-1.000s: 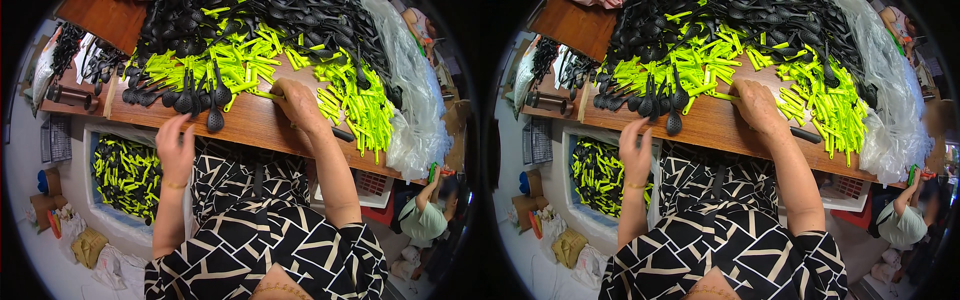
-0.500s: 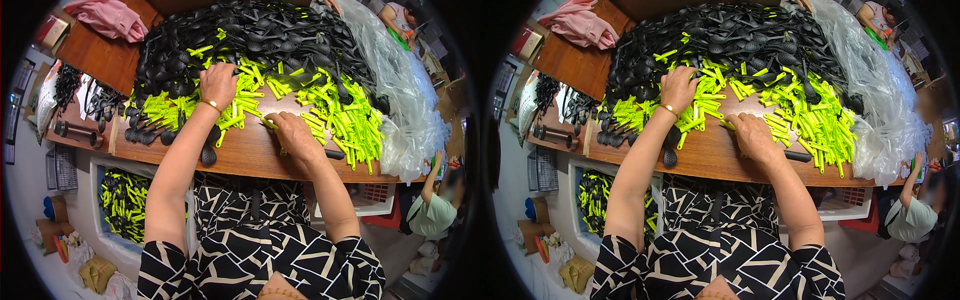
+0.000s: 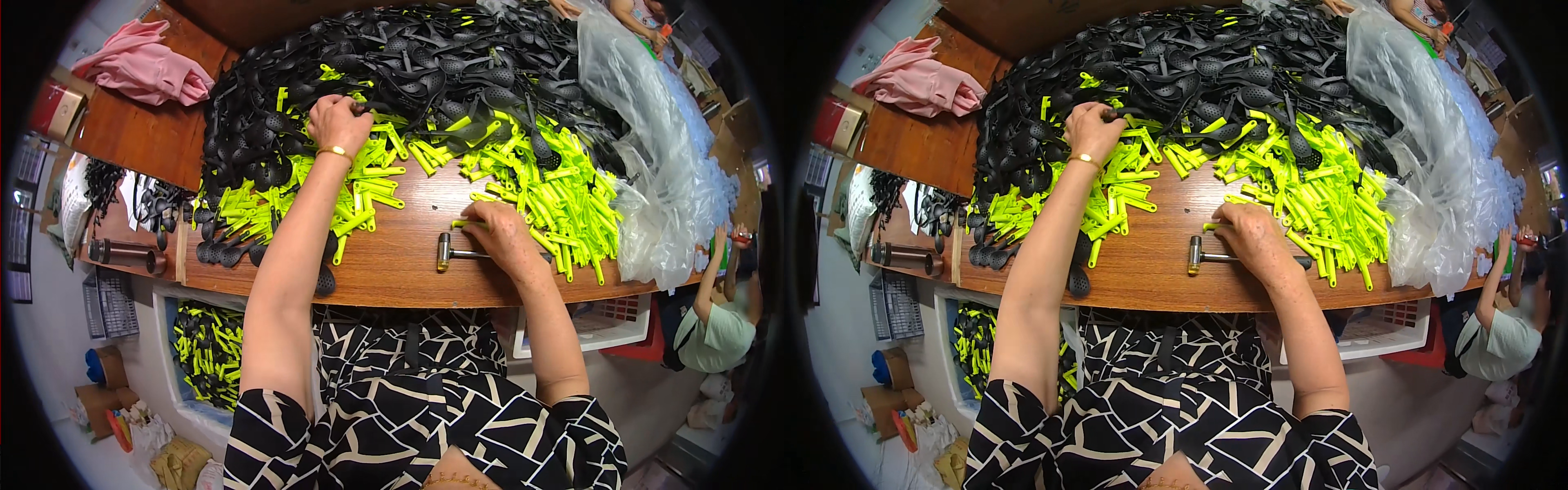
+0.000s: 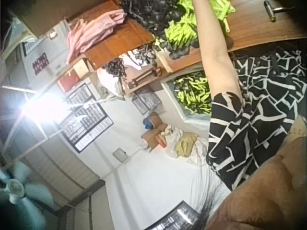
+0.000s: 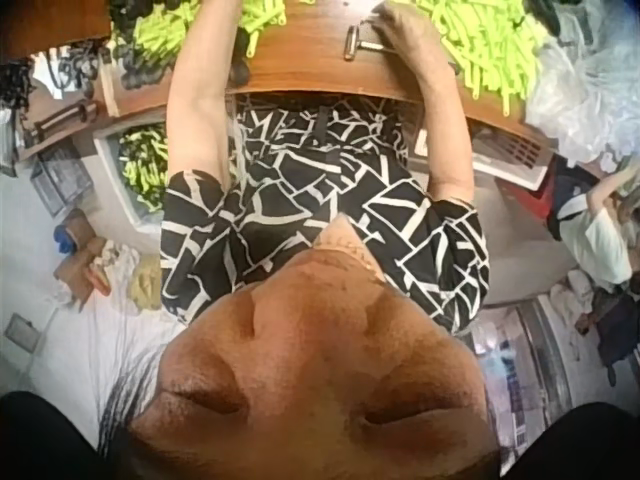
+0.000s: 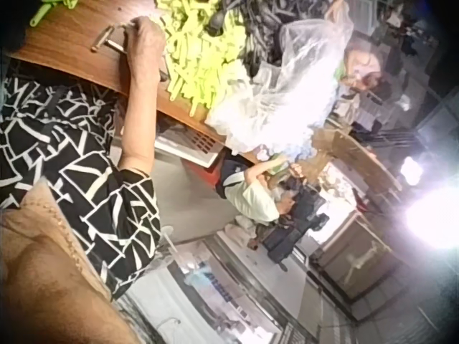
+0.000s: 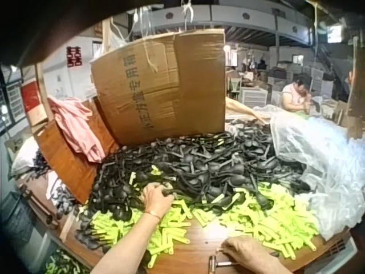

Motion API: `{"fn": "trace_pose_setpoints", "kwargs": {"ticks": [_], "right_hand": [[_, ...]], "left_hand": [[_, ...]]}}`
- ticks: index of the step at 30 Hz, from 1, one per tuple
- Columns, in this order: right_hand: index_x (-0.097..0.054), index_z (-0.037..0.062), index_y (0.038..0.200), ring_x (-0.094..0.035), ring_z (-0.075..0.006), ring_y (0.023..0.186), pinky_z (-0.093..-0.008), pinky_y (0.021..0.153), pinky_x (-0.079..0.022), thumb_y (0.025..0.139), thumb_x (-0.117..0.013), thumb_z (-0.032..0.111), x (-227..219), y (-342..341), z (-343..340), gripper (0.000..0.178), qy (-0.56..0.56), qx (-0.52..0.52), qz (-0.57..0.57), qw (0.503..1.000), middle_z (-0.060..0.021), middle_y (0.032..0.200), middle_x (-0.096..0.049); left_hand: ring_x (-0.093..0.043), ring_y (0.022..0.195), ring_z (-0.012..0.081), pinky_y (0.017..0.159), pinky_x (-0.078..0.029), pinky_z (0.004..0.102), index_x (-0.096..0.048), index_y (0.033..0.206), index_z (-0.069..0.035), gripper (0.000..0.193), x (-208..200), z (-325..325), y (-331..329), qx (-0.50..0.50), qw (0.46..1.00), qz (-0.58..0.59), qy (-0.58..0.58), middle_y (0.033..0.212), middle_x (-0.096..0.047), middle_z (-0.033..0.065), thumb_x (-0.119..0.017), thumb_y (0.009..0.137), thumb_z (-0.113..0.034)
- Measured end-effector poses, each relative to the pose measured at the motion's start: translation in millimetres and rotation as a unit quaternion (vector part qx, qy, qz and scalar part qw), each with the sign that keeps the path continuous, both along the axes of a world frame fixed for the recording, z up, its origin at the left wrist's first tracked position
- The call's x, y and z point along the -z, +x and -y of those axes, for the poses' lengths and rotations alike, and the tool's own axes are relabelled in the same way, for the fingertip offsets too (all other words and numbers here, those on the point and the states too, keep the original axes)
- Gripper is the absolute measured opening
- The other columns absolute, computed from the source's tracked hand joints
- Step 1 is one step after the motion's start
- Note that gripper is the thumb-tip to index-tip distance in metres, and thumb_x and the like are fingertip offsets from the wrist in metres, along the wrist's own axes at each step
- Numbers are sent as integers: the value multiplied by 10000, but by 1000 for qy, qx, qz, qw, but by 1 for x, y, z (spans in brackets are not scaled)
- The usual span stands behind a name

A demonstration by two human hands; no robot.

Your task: The person assembles kitchen utensils by inserting black perforated heads into neon green handles. They use a small hammer to tap the heads onto the handles, working through a large pile of parts on a wooden table. The assembled utensils are placed into a white bin below the table.

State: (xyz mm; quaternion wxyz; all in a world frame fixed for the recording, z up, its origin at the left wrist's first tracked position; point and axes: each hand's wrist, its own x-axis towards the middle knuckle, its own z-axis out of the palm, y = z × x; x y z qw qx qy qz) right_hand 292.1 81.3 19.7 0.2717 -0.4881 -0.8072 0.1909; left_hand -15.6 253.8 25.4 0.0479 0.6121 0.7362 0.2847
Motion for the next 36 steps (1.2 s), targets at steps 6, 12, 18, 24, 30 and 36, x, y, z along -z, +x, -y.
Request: {"fn": "trace_pose_setpoints", "kwargs": {"ticks": [6,12,18,24,30,36], "right_hand": [[-728,8,1108,-700,-338,954,-415,867,-560,950,-743,70,-9,-4,-7,171,5,7,-148,989,-150,1017,-713],[-744,53,1202,-654,-104,904,-257,794,-535,1017,-727,186,-2,-59,-7,229,-202,-31,-340,918,-27,1074,-722],[-792,66,1199,-679,-86,921,-255,820,-541,1000,-752,120,-6,-76,-1,210,-65,-16,-409,910,9,1022,-765],[-800,105,1157,-726,-234,986,-357,900,-553,922,-797,111,-16,-58,24,236,67,-7,-325,943,-86,1125,-798],[-777,88,1124,-701,-310,963,-420,867,-536,912,-789,111,-28,-52,40,214,126,22,-265,956,-88,1026,-768],[-711,29,1150,-697,-338,971,-410,851,-546,959,-734,53,-23,-47,31,194,152,9,-296,943,-136,1006,-728]], "left_hand": [[-696,947,285,865,-538,437,-750,971,-76,150,-20,72,-13,115,987,87,65,997,-704,98,-795,892,-195],[-707,865,180,780,-549,324,-745,1102,-31,167,8,110,-4,109,931,346,36,1002,-734,41,-762,973,-137],[-700,1103,132,959,-566,308,-680,1293,-70,224,-11,187,55,179,620,758,-96,1225,-736,48,-650,1073,-91],[-687,1134,116,1008,-540,308,-630,1317,-104,261,-12,222,73,172,643,744,-53,1290,-719,27,-670,1060,-81],[-625,1235,144,1041,-504,356,-648,1305,-113,242,-17,239,99,116,577,808,-28,1356,-686,36,-660,1066,-75],[-644,1254,195,1058,-543,404,-621,1325,-99,259,-28,242,75,133,609,775,-106,1338,-665,37,-660,1069,-99]]}}
